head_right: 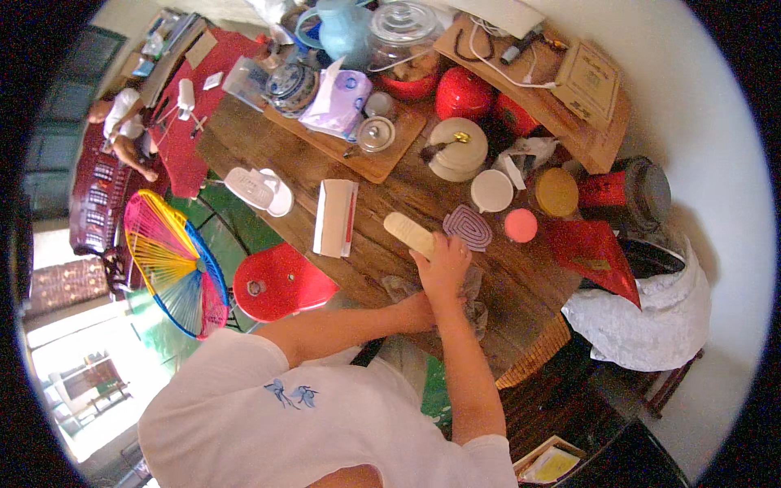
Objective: The person wipes a cluttered wooden table with a cloth, moving various items like a notebook, jars, and a thermos aside to clean underneath them. The person wipes the table surface and the items themselves, then places them back on the table.
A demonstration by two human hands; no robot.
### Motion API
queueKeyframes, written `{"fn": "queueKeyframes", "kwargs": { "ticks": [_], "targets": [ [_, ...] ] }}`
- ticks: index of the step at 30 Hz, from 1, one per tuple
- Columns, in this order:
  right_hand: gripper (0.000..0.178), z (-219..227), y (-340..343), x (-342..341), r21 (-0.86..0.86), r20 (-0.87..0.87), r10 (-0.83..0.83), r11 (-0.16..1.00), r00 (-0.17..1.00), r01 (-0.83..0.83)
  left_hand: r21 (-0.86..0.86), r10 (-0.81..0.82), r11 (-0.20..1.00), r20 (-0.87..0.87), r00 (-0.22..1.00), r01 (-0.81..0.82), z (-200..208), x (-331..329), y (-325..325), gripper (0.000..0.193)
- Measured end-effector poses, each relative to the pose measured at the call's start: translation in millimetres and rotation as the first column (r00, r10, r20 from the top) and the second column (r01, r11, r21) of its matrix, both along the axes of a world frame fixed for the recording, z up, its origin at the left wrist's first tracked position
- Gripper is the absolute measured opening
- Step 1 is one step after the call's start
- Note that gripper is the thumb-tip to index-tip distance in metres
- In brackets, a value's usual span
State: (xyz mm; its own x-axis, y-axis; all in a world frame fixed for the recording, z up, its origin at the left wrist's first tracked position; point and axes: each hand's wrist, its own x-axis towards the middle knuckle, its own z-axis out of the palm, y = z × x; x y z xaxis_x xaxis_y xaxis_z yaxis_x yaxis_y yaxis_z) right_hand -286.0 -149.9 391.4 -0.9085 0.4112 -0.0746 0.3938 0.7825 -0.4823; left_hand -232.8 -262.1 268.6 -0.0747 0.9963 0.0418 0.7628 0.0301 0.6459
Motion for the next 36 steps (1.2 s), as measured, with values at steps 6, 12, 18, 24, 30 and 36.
{"fn": "queueKeyframes", "kwargs": {
  "ticks": [6,12,18,24,30,36],
  "targets": [
    [0.058,-28,-1,-40,0.225,0.054,0.108,0.967,0.993,-0.118,-0.061,-0.046,0.997,-0.140,0.989,0.038,53,-28,-18,0.060],
    [0.059,-22,-2,-55,0.175,0.105,0.070,0.981,0.992,-0.088,-0.175,-0.037,0.985,-0.220,0.975,-0.002,93,-86,-74,0.060],
    [0.042,-13,-21,21,-0.042,-0.357,-0.086,0.996,0.930,0.076,-0.221,0.085,0.969,-0.135,0.987,-0.114,97,-108,-71,0.073],
    [0.051,-13,-99,82,0.008,-0.058,-0.288,0.957,0.956,0.289,-0.032,-0.009,0.999,0.058,0.998,0.011,142,-150,-97,0.084],
    [0.062,-8,-152,10,0.126,0.160,-0.500,0.866,0.851,0.485,-0.035,0.620,0.782,-0.054,0.782,-0.622,118,-213,-163,0.081],
    [0.056,-59,-150,54,0.251,0.156,-0.662,0.744,0.733,0.619,-0.221,0.722,0.684,0.066,0.689,-0.695,78,-232,-178,0.095]
  ]
}}
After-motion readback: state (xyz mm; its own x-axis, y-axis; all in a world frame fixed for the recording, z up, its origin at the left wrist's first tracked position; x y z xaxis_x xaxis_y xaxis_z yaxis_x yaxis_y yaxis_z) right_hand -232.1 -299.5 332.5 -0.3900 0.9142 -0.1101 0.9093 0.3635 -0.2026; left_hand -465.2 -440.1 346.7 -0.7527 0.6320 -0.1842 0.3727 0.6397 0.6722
